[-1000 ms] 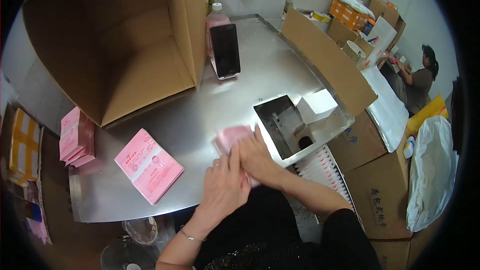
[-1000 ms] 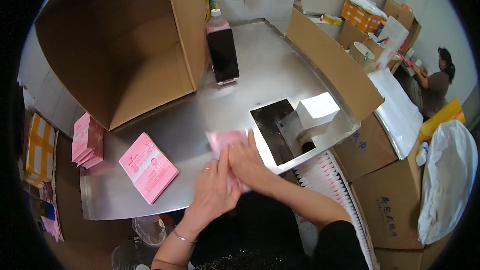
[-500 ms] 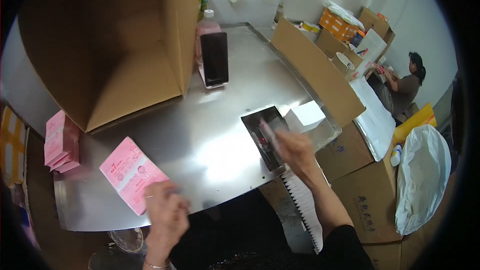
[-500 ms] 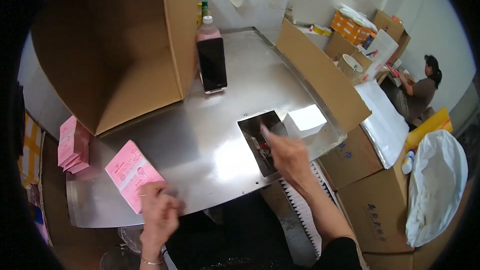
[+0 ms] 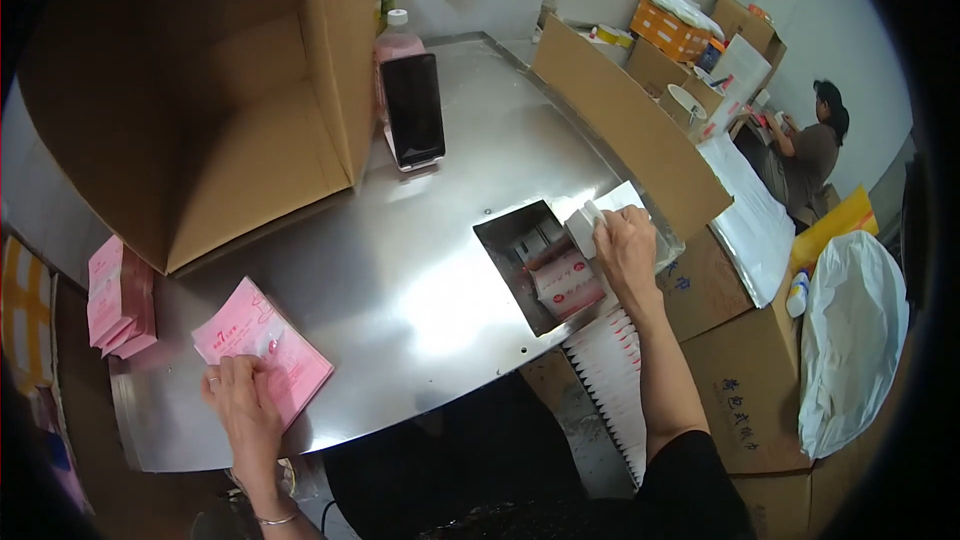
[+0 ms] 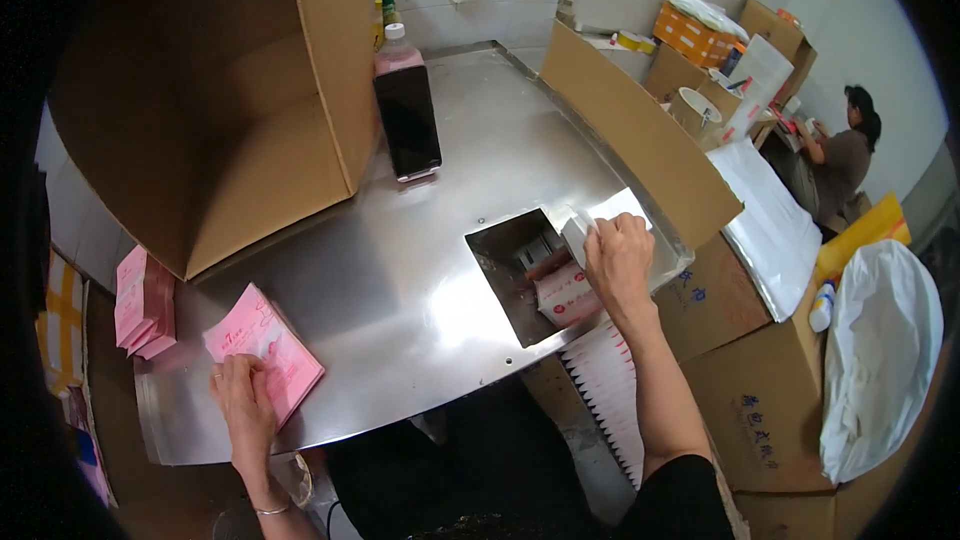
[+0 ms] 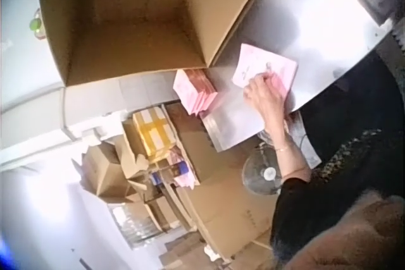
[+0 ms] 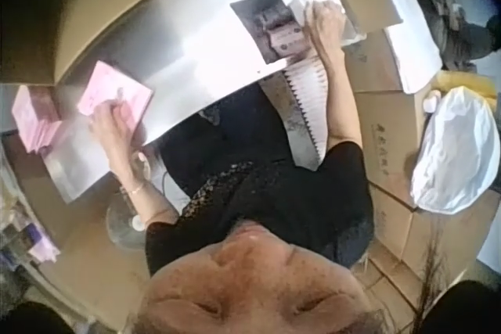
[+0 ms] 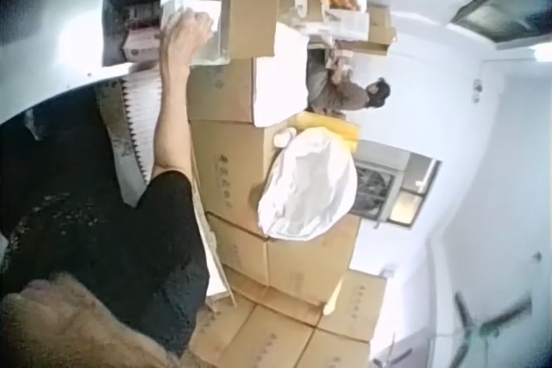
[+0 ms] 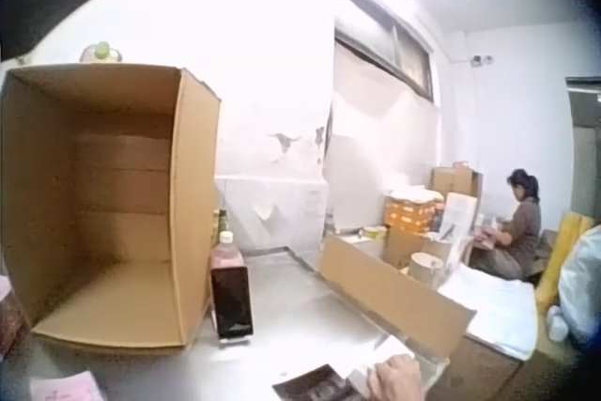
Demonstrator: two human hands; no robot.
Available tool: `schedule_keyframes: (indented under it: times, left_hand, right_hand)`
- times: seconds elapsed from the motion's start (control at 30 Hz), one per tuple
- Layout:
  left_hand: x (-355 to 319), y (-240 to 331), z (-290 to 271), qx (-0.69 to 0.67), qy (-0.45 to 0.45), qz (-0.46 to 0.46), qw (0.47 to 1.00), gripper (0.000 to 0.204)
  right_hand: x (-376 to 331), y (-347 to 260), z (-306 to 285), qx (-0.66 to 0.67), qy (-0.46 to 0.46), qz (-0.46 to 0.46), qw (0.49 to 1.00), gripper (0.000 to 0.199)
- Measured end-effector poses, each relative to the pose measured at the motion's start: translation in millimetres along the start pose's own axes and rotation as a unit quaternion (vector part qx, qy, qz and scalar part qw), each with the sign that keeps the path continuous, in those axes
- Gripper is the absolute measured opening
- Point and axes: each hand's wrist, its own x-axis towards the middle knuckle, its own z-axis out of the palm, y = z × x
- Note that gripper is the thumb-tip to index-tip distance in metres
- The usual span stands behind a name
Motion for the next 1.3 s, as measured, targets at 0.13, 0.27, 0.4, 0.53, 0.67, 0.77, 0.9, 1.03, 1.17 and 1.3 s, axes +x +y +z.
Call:
schedule_keyframes:
  times: [0.13, 0.27, 0.4, 0.53, 0.67, 0.77, 0.9, 1.03, 1.17, 1.3]
  left_hand:
    - [3.6, 85.3, 22.7, -0.184, 0.024, 0.104, 0.977, 0.032]
    - [1.5, 137.3, 76.8, -0.174, -0.1, 0.303, 0.932, 0.056]
    - [6.0, 123.5, 67.0, -0.196, -0.09, 0.218, 0.952, 0.067]
    - [6.6, 147.2, 76.9, -0.104, -0.025, 0.186, 0.977, 0.078]
    - [12.5, 144.7, 83.9, -0.14, 0.041, 0.101, 0.984, 0.075]
    - [11.7, 137.3, 74.6, -0.088, -0.032, 0.214, 0.972, 0.065]
    - [16.0, 138.1, 70.2, -0.042, -0.042, 0.19, 0.98, 0.061]
    - [11.0, 141.4, 72.4, -0.061, -0.086, 0.145, 0.984, 0.059]
    - [15.8, 144.2, 72.9, -0.037, -0.005, 0.22, 0.975, 0.055]
    - [23.7, 144.7, 70.1, -0.021, 0.004, 0.261, 0.965, 0.051]
  right_hand:
    - [-1.2, 0.7, 0.0, 0.063, 0.081, -0.018, 0.995, 0.028]
    - [-35.2, -58.7, 8.1, 0.187, 0.057, -0.187, 0.963, 0.042]
    - [-114.9, -137.6, -47.5, 0.251, -0.097, -0.44, 0.857, 0.048]
    - [-53.3, -141.5, -1.6, 0.067, -0.229, -0.312, 0.92, 0.034]
    - [-63.8, -165.4, -14.6, 0.214, -0.194, -0.312, 0.905, 0.033]
    - [-60.3, -121.5, -13.8, 0.274, -0.101, -0.288, 0.912, 0.032]
    - [-16.8, -70.6, -39.3, 0.133, -0.001, -0.153, 0.979, 0.033]
    - [-9.8, -21.1, -17.0, 0.018, 0.067, -0.1, 0.993, 0.036]
    - [-10.7, -1.5, -7.6, 0.024, 0.045, -0.056, 0.997, 0.029]
    - [-9.0, -0.1, -3.0, 0.024, 0.054, -0.056, 0.997, 0.023]
